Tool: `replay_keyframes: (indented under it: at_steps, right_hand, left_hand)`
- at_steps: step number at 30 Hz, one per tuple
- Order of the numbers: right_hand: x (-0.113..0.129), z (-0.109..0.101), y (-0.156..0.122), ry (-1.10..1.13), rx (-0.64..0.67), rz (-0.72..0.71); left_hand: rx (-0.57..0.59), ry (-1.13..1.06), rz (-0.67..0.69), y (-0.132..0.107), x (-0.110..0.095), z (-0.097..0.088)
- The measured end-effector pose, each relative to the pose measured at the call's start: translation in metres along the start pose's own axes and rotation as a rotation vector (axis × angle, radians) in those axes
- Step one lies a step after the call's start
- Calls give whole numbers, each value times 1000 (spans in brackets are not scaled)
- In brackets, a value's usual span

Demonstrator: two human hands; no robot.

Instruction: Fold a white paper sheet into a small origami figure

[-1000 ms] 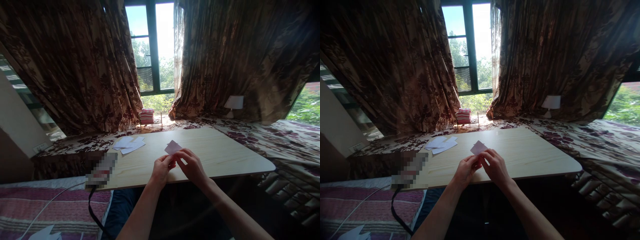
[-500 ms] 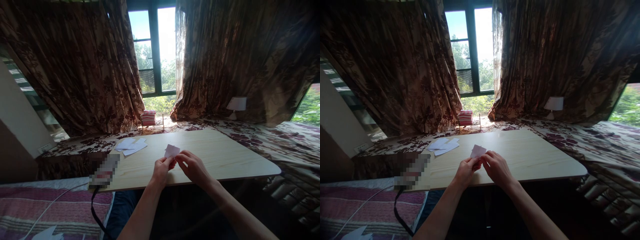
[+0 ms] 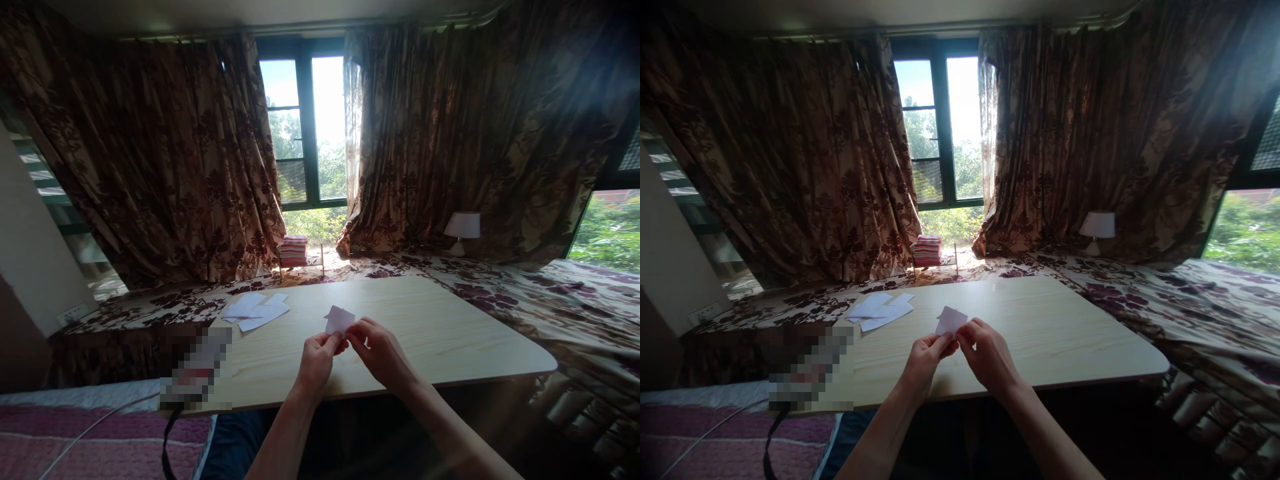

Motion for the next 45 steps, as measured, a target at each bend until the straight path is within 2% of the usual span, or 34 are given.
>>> replay_keyframes:
  at_steps: [4,8,11,14,17,24,35,45]
  right_hand:
    - [-5,1,1,109,-77,58]
    - [-26,5,-1,214,-152,185]
    - [-36,12,-4,317,-106,240]
    - [-35,18,-7,426,-38,237]
    - [-33,20,-8,484,-27,239]
    - [-31,22,-7,521,-16,255]
    - [-31,29,-12,474,-12,224]
    - [-39,36,-20,424,-33,273]
  left_hand:
    - [23,28,56,-5,-10,3]
    - [42,40,66,-7,-11,3]
    - [29,25,67,-7,-7,2]
    - [22,26,62,-7,-3,2]
    - [9,60,66,-7,-2,1]
    - [-42,132,157,-8,-9,-3]
    - [-88,170,159,-6,9,-5]
    - [-107,263,176,-8,10,-5]
Point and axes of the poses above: each hand's wrist, its own y-axis towards the middle knuckle, its own z-axis out of the palm, x = y × z, the point moved 5 cm from there along y, towards the middle knuckle, and after that the axes turned 1 degree about -x, right-handed, at the moved point
